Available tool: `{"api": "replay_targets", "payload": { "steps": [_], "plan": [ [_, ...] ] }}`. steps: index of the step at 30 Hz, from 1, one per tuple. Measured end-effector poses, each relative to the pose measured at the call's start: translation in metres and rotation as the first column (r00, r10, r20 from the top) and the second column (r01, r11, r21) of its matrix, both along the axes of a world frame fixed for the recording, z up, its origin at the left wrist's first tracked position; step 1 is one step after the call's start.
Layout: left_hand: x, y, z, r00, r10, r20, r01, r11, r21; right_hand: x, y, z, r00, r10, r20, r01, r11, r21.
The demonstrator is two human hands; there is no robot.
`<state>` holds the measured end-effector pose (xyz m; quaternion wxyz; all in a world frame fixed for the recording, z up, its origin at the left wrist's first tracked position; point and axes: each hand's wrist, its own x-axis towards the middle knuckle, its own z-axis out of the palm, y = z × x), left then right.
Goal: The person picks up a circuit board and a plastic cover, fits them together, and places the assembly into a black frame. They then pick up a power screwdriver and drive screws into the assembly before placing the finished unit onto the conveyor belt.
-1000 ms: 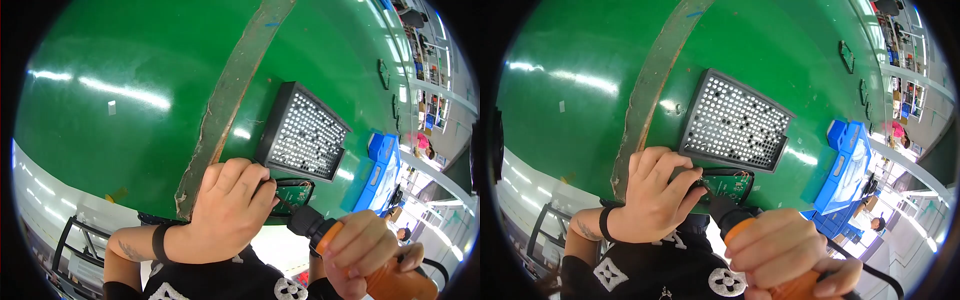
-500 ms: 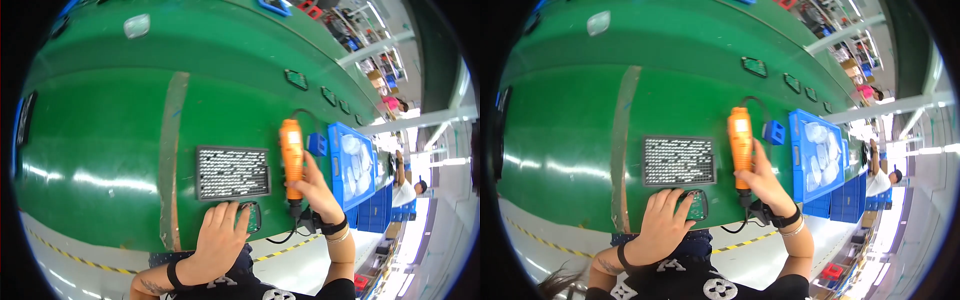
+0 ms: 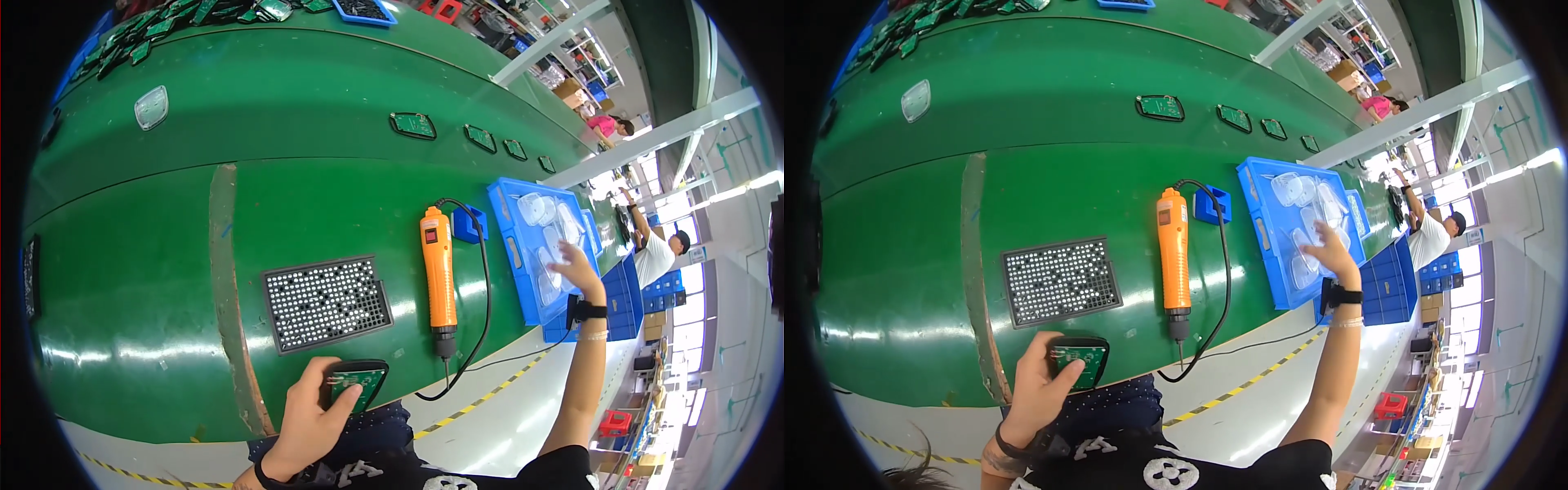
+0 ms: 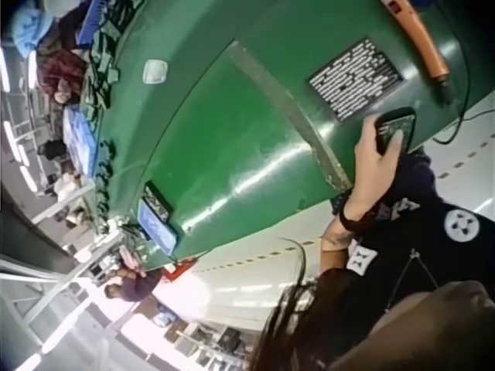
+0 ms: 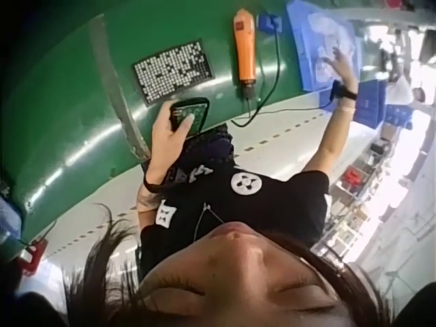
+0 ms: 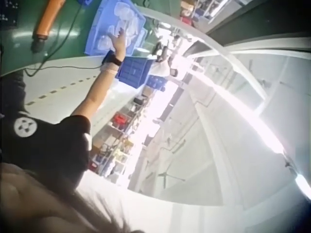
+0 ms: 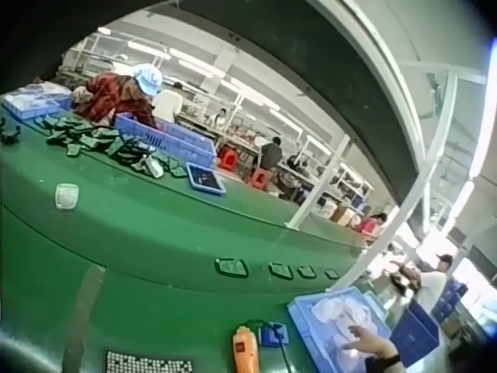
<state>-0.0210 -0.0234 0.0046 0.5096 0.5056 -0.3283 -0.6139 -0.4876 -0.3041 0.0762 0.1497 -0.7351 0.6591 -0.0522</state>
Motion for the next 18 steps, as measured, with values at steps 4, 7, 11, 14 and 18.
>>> {"api": "replay_targets", "payload": {
  "steps": [4,7,11,14,18],
  "plan": [
    [0.005,0.001,-0.001,0.892,0.059,-0.448,-0.013,0.994,0.105,0.006,-0.004,-0.014,0.985,-0.081,-0.151,0.114,0.968,0.224],
    [0.012,-0.005,0.009,0.783,0.099,-0.615,0.015,0.984,0.178,0.017,0.003,-0.013,0.979,-0.166,-0.117,0.193,0.938,0.287],
    [0.011,-0.012,0.016,0.674,0.054,-0.737,0.102,0.981,0.165,0.027,0.015,-0.010,0.970,-0.241,-0.023,0.237,0.929,0.283],
    [0.011,-0.010,0.020,0.648,0.025,-0.761,0.140,0.979,0.151,0.028,0.021,-0.012,0.964,-0.264,0.026,0.249,0.934,0.255],
    [0.016,-0.007,0.022,0.635,0.007,-0.772,0.148,0.980,0.131,0.032,0.015,-0.013,0.960,-0.281,-0.014,0.277,0.937,0.212]
  ]
}}
